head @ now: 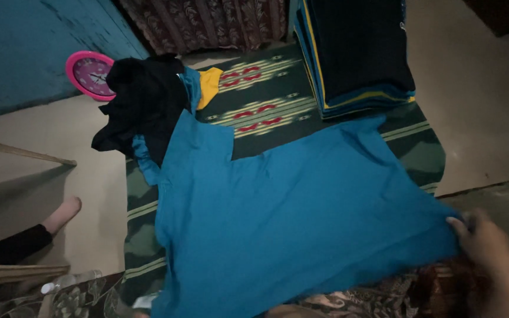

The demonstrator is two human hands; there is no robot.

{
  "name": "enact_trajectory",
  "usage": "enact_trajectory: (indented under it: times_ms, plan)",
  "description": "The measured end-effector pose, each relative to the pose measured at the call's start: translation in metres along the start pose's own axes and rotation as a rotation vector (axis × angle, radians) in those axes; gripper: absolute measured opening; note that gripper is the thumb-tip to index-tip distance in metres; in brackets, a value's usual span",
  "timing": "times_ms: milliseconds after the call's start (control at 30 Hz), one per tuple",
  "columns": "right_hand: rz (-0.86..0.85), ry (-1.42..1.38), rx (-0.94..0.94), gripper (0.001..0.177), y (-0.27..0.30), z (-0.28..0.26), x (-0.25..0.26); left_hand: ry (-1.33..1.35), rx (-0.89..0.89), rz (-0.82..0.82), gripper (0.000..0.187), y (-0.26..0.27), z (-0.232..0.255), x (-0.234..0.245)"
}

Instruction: Folding various t-shirts and stacking them on a mat

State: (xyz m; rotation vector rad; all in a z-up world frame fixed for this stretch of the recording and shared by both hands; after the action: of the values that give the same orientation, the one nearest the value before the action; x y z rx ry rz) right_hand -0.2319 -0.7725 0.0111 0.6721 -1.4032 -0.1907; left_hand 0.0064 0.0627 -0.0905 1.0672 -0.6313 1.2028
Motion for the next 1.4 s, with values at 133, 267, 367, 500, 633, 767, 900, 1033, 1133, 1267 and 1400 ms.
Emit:
enact_trajectory:
  times_ms: [133, 267, 367, 500, 633, 767, 900, 1033, 1133, 1267, 1400]
  plan:
    - [-0.054, 0.222, -0.091, 0.047, -0.059, 0.029, -0.023, -0.129, 0.064, -0.105, 0.023, -0.013, 0.011, 0.01]
    - [-0.196, 0.161, -0.137, 0.039, -0.018, -0.016, 0.008, -0.221, 0.207, -0.144, 0.041, -0.008, 0.095, 0.05]
    - [-0.197, -0.175, -0.045, 0.043, 0.066, -0.096, 0.068, -0.151, 0.262, -0.081, 0.053, -0.017, 0.192, 0.1]
    - [-0.102, -0.369, 0.307, 0.049, 0.054, -0.174, 0.076, -0.198, 0.04, 0.146, 0.057, -0.102, 0.206, 0.074]
    - [0.295, -0.297, 0.564, 0.049, -0.07, -0.204, 0.026, -0.072, -0.023, 0.258, 0.056, -0.163, 0.225, 0.049]
    - [0.373, -0.38, 0.552, 0.052, -0.14, -0.249, 0.01, -0.031, -0.108, 0.408, 0.058, -0.191, 0.264, 0.047]
    - [0.358, -0.434, 0.48, 0.062, -0.171, -0.276, 0.0, -0.22, -0.031, 0.602, 0.064, -0.208, 0.294, 0.05]
    - [0.521, -0.553, 0.552, 0.04, -0.121, -0.269, 0.02, -0.273, -0.094, 0.786, 0.052, -0.209, 0.33, 0.057]
    - [0.678, -0.833, 0.83, 0.017, -0.079, -0.265, 0.049, -0.335, -0.146, 0.788, 0.056, -0.222, 0.343, 0.052]
    - [0.939, -0.722, 0.877, 0.015, -0.082, -0.251, 0.052, -0.364, -0.216, 0.843, 0.042, -0.236, 0.347, 0.048]
    - [1.048, -0.713, 0.844, 0.009, -0.079, -0.249, 0.058, -0.087, -0.387, 1.049, 0.026, -0.228, 0.362, 0.071]
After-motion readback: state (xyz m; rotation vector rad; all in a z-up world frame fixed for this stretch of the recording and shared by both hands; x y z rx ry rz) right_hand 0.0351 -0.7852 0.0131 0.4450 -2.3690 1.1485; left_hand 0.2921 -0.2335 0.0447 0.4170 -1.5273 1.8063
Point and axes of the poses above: each hand's wrist, its own y-axis away from the middle knuckle, its own x-axis out of the back of the hand, z = x × y, the point moved 5 cm from there along -y, towards the middle knuckle, and after that the axes turned 9 degrees about -z, right-handed, at the moved point
